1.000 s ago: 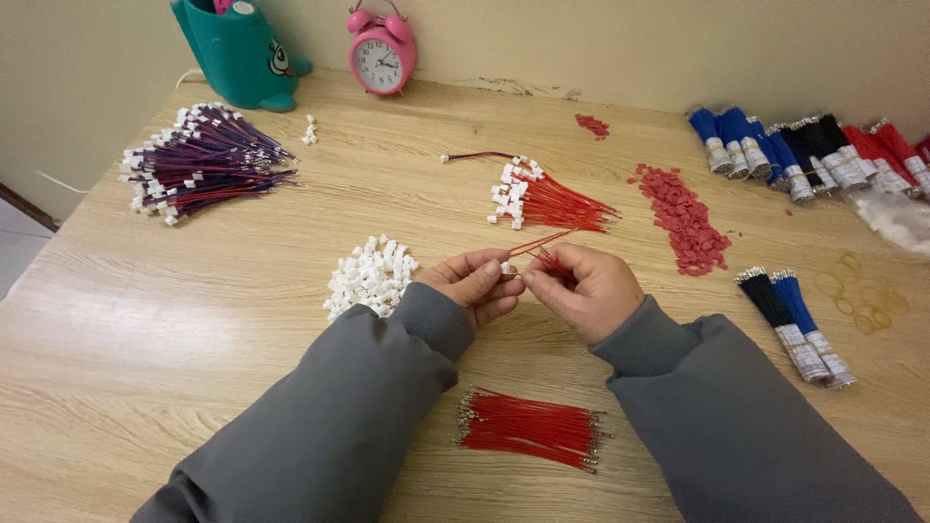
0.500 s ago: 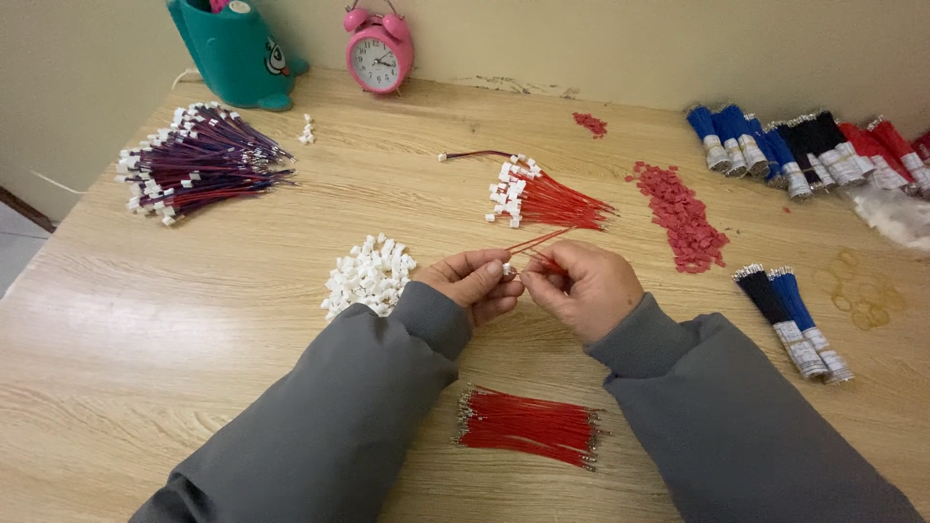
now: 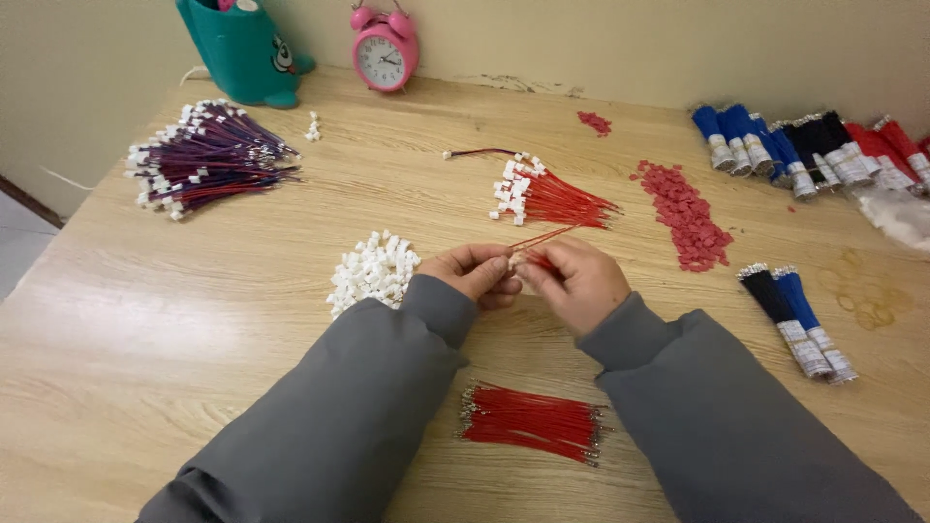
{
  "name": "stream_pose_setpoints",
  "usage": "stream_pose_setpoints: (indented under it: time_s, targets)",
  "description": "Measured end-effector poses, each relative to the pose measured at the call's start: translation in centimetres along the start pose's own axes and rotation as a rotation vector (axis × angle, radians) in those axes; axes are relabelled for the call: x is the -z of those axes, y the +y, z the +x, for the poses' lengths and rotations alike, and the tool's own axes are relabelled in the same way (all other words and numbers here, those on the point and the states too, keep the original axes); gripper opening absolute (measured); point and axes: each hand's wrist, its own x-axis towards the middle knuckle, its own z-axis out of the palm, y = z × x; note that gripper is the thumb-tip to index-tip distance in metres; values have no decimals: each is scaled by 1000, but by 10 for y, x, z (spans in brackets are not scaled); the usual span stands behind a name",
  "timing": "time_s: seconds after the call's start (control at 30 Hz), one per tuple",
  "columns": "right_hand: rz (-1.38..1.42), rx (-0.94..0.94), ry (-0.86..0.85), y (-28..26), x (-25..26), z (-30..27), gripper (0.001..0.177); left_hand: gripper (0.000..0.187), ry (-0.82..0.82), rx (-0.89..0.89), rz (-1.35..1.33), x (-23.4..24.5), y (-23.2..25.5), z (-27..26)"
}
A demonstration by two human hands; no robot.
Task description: Assembling small electronic components by attaching connectors to wires
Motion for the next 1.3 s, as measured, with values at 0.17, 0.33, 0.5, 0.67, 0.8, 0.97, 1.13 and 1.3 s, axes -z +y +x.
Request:
stream_pose_setpoints:
  time_s: [0.17, 0.33, 0.5, 0.67, 0.8, 0.97, 1.13, 1.3]
  targets:
    - [17, -9, 41, 24, 4, -2, 15, 37, 103, -178, 212, 29, 51, -17]
    - [142, -16, 7, 26, 13, 3, 18, 29, 192, -375, 849, 97, 75, -41]
    - [45, -127, 73, -4, 17, -3, 23, 29, 86, -278, 1545, 109, 67, -77]
    - [122, -209, 14, -2, 12, -3, 23, 22, 142, -285, 1755, 106, 37, -49]
    - [56, -238, -20, 4, 9, -5, 20, 15, 131, -389, 1810, 94, 42, -51]
    - [160, -207, -26, -6, 7, -6, 14, 17, 122, -581, 1751, 85, 39, -46]
    - [387, -212, -77, -21, 10, -3, 13, 19, 72, -575, 1277, 28, 61, -51]
    - [429, -236, -77, -41, 20, -1, 13, 17, -65, -135, 341, -15, 69, -49]
